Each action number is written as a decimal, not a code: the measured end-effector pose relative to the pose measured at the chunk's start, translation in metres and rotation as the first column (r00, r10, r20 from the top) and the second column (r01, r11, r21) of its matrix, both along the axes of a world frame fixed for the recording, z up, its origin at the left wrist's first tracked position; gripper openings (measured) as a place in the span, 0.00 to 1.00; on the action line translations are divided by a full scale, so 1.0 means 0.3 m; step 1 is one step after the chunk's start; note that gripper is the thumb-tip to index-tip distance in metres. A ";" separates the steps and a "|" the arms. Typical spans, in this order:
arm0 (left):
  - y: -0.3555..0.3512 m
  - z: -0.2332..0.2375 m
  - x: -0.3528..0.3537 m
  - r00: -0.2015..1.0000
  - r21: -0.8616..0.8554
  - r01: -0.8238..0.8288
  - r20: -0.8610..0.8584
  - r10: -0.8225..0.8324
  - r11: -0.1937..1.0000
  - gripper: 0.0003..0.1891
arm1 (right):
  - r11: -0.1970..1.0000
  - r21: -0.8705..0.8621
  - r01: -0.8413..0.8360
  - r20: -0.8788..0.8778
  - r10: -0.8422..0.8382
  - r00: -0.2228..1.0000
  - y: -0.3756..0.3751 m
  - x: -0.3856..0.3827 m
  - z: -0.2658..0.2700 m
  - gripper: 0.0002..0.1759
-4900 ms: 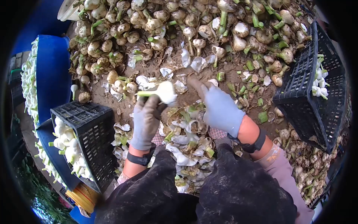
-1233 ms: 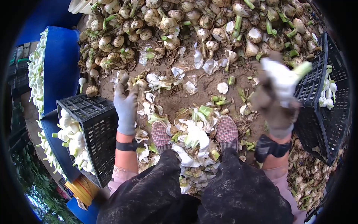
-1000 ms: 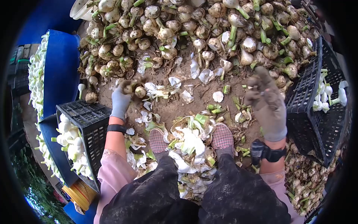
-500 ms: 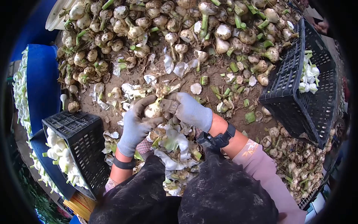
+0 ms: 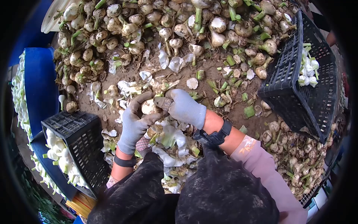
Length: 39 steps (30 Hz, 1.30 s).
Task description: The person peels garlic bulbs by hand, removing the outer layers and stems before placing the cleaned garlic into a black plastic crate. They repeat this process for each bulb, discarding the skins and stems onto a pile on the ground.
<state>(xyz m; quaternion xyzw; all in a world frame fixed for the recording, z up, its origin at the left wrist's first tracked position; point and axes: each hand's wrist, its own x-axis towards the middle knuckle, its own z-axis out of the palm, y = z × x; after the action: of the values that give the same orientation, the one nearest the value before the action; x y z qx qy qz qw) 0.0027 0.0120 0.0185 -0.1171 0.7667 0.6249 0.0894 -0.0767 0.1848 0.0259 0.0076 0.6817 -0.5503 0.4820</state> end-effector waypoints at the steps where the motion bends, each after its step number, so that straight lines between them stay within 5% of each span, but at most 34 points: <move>1: 0.007 0.000 0.000 1.000 0.004 0.003 0.001 -0.003 1.000 0.31 | 1.000 0.004 0.003 0.001 -0.003 1.000 0.003 0.003 0.005 0.21; 4: 0.017 0.014 0.008 0.958 0.465 -0.268 0.220 0.183 0.844 0.32 | 0.998 0.053 0.017 0.128 -0.024 0.992 -0.001 0.014 0.017 0.20; 11: -0.007 -0.065 0.044 0.937 0.676 -0.331 0.320 0.142 0.659 0.29 | 0.996 -0.082 -0.025 0.178 0.039 0.983 0.008 0.011 0.042 0.18; 13: -0.013 -0.076 0.063 0.922 0.869 -0.365 0.387 0.001 0.335 0.25 | 0.996 -0.073 -0.057 0.187 0.070 0.980 0.005 0.013 0.044 0.16; 14: 0.003 -0.081 0.073 0.909 0.869 -0.402 0.416 0.016 0.289 0.23 | 0.963 0.055 -0.263 -0.265 0.268 0.926 0.009 0.025 0.013 0.15; 15: 0.003 -0.095 0.086 0.909 0.868 -0.404 0.417 0.016 0.289 0.23 | 0.889 0.257 -0.379 -0.624 0.452 0.637 0.008 0.034 -0.008 0.14; 17: 0.004 -0.126 0.103 0.877 0.826 -0.470 0.478 0.055 0.311 0.26 | 0.882 0.286 -0.374 -0.613 0.468 0.637 0.006 0.045 -0.027 0.14; 19: 0.025 -0.072 0.072 0.877 0.788 -0.468 0.471 0.097 0.401 0.32 | 0.915 0.346 -0.206 -0.580 0.381 0.720 0.007 0.047 -0.045 0.15; 20: 0.033 -0.061 0.070 0.925 0.670 -0.370 0.326 0.192 0.644 0.36 | 0.915 0.347 -0.205 -0.578 0.381 0.722 0.008 0.050 -0.059 0.15; 21: 0.039 -0.043 0.067 0.960 0.473 -0.280 0.154 0.234 0.835 0.41 | 0.981 0.117 -0.153 -0.459 0.190 0.868 0.008 0.054 -0.075 0.15; 22: 0.047 0.006 0.050 0.958 0.410 -0.282 0.178 0.227 0.868 0.44 | 0.993 -0.108 -0.051 -0.282 0.018 0.959 0.004 0.053 -0.091 0.16; 23: 0.038 -0.008 0.051 0.957 0.409 -0.283 0.176 0.229 0.868 0.44 | 0.993 -0.110 -0.053 -0.284 0.020 0.958 0.001 0.055 -0.102 0.16; 25: 0.012 -0.045 0.059 0.997 -0.052 -0.036 -0.074 0.032 0.998 0.44 | 0.985 -0.175 0.006 -0.273 -0.055 0.960 0.002 0.073 -0.123 0.17; 27: 0.006 -0.036 0.058 0.999 -0.046 -0.017 -0.044 0.015 0.999 0.42 | 0.974 -0.210 0.080 -0.148 -0.113 0.983 0.003 0.079 -0.152 0.15; 29: 0.015 0.027 0.046 0.896 0.496 -0.376 0.410 0.170 0.783 0.38 | 0.999 -0.004 -0.053 -0.240 0.050 0.969 0.020 0.082 -0.166 0.13; 30: 0.014 0.022 0.053 0.898 0.572 -0.384 0.413 0.151 0.725 0.34 | 0.999 -0.003 -0.053 -0.240 0.051 0.969 0.023 0.065 -0.143 0.13; 31: 0.010 0.011 0.056 0.899 0.572 -0.384 0.411 0.152 0.724 0.34 | 0.962 0.192 -0.196 -0.594 0.272 0.757 0.025 0.035 -0.097 0.13; 32: 0.004 -0.003 0.059 0.891 0.707 -0.408 0.447 0.082 0.577 0.34 | 0.878 0.418 -0.235 -0.789 0.479 0.384 0.027 0.019 -0.070 0.14; 33: 0.004 -0.014 0.058 0.884 0.808 -0.430 0.467 0.007 0.403 0.34 | 0.876 0.421 -0.236 -0.789 0.482 0.381 0.028 0.028 -0.081 0.14; 35: 0.009 -0.028 0.063 0.890 0.778 -0.411 0.456 0.023 0.475 0.37 | 0.972 0.219 -0.089 -0.895 0.237 0.377 0.022 0.065 -0.119 0.16; 36: 0.018 -0.026 0.072 0.915 0.700 -0.331 0.402 0.035 0.633 0.39 | 0.972 0.215 -0.091 -0.895 0.233 0.381 0.016 0.067 -0.111 0.16; 37: 0.024 -0.021 0.073 0.939 0.593 -0.241 0.343 0.030 0.769 0.41 | 0.988 0.094 -0.126 -0.586 0.157 0.795 0.012 0.062 -0.095 0.16; 38: 0.014 -0.007 0.070 0.916 0.525 -0.186 0.399 -0.047 0.831 0.47 | 0.995 -0.026 -0.091 -0.108 0.088 0.990 0.016 0.058 -0.086 0.16; 39: 0.018 -0.020 0.069 0.915 0.527 -0.181 0.399 -0.054 0.831 0.47 | 0.996 -0.023 -0.085 -0.107 0.082 0.991 0.023 0.058 -0.097 0.16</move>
<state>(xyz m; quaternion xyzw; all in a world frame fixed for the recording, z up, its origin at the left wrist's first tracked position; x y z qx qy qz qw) 0.0234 0.0173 0.0126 -0.2367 0.5140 0.7851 0.2518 -0.0593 0.1918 -0.0032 -0.0568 0.6982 -0.5388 0.4680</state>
